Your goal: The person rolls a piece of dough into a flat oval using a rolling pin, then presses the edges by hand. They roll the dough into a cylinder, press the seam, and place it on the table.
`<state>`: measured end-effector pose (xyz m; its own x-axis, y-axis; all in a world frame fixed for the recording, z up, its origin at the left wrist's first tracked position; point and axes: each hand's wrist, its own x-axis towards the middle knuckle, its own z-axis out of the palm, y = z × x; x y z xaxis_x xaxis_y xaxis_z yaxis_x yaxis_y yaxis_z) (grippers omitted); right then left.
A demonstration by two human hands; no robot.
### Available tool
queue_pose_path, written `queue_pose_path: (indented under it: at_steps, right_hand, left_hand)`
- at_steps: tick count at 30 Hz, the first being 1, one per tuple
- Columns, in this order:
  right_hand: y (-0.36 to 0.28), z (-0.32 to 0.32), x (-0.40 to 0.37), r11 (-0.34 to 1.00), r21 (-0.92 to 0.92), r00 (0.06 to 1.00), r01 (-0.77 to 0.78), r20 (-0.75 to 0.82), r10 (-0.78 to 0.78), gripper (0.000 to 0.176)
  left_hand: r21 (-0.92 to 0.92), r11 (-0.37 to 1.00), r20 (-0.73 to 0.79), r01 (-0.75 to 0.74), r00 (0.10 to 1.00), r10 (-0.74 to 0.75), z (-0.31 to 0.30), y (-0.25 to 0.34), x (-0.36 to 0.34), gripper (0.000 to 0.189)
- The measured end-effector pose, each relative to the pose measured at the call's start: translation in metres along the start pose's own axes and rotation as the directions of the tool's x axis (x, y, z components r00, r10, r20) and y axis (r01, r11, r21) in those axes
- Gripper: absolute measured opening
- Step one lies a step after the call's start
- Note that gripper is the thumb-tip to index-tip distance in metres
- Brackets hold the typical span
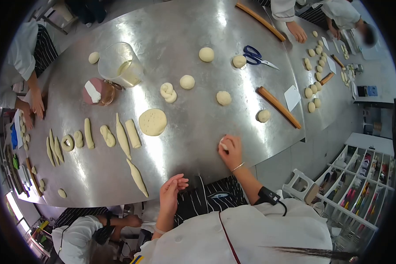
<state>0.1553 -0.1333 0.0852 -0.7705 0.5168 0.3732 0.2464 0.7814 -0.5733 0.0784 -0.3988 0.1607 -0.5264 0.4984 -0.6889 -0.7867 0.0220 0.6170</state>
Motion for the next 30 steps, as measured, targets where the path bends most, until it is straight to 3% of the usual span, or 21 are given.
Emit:
queue_pose_path:
  at_steps: [2, 3, 5, 6, 8, 12, 14, 15, 17, 19, 21, 24, 26, 30]
  right_hand:
    - [-0.034, 0.008, -0.004, 0.987, -0.053, 0.986, 0.151, 0.077, -0.146, 0.023]
    - [-0.031, 0.021, 0.005, 0.988, -0.057, 0.987, 0.147, 0.07, -0.143, 0.023]
    - [-0.01, 0.046, 0.032, 0.96, -0.038, 0.938, 0.277, 0.226, -0.262, 0.027]
    - [-0.006, 0.038, 0.035, 0.962, -0.041, 0.942, 0.271, 0.219, -0.256, 0.027]
    - [0.003, 0.01, 0.043, 0.997, -0.071, 0.989, 0.001, 0.148, 0.009, 0.031]
    - [-0.004, -0.003, 0.007, 0.986, -0.156, 0.993, 0.059, 0.111, -0.042, 0.037]
    - [0.004, 0.009, 0.016, 0.996, -0.016, 0.966, 0.083, 0.248, -0.077, 0.041]
    - [0.002, 0.012, 0.027, 0.996, -0.02, 0.971, 0.085, 0.227, -0.078, 0.041]
    - [-0.009, 0.016, 0.055, 0.959, 0.281, 0.979, 0.045, 0.178, -0.098, 0.042]
    - [-0.032, 0.008, 0.089, 0.951, 0.284, 0.988, 0.122, 0.052, -0.142, 0.042]
    - [-0.038, 0.012, 0.118, 0.942, 0.269, 0.979, 0.201, -0.069, -0.189, 0.042]
    - [-0.029, 0.024, 0.145, 0.981, 0.129, 0.989, 0.145, 0.001, -0.146, 0.046]
    - [-0.018, 0.04, 0.151, 0.981, -0.142, 0.981, 0.129, 0.162, -0.106, 0.049]
    - [0.007, 0.042, 0.199, 0.99, -0.101, 0.995, 0.095, 0.049, -0.091, 0.046]
  left_hand:
    - [0.002, 1.0, -0.001, 0.014, 1.0, -0.014, -0.006, -0.008, -0.005, 0.032]
    - [-0.004, 0.999, -0.004, 0.041, 0.999, -0.041, -0.008, -0.012, -0.004, 0.031]
    - [-0.001, 0.998, -0.004, 0.066, 0.998, -0.066, -0.006, -0.011, 0.001, 0.031]
    - [0.006, 0.999, -0.022, 0.033, 0.999, -0.032, -0.003, -0.007, 0.002, 0.03]
    - [0.018, 1.0, -0.036, -0.002, 0.999, 0.003, -0.001, -0.004, 0.003, 0.03]
    - [0.001, 1.0, -0.035, 0.004, 0.999, -0.004, -0.006, -0.013, 0.004, 0.03]
    - [0.002, 1.0, -0.017, 0.019, 1.0, -0.019, -0.002, -0.014, 0.008, 0.03]
    - [0.013, 1.0, -0.011, 0.004, 1.0, -0.004, 0.004, -0.01, 0.008, 0.03]
    - [0.039, 0.999, -0.006, -0.014, 1.0, 0.015, 0.013, -0.001, 0.007, 0.029]
    - [0.061, 0.998, -0.003, -0.034, 0.999, 0.034, 0.013, 0.003, 0.008, 0.029]
    - [0.048, 0.998, -0.027, -0.04, 0.999, 0.041, 0.007, 0.002, 0.009, 0.029]
    - [0.043, 0.998, -0.039, -0.053, 0.998, 0.055, 0.002, 0.004, 0.011, 0.029]
    - [0.054, 0.996, -0.037, -0.064, 0.997, 0.066, 0.003, 0.008, 0.009, 0.028]
    - [0.045, 0.995, -0.055, -0.086, 0.995, 0.088, -0.001, 0.009, 0.006, 0.027]
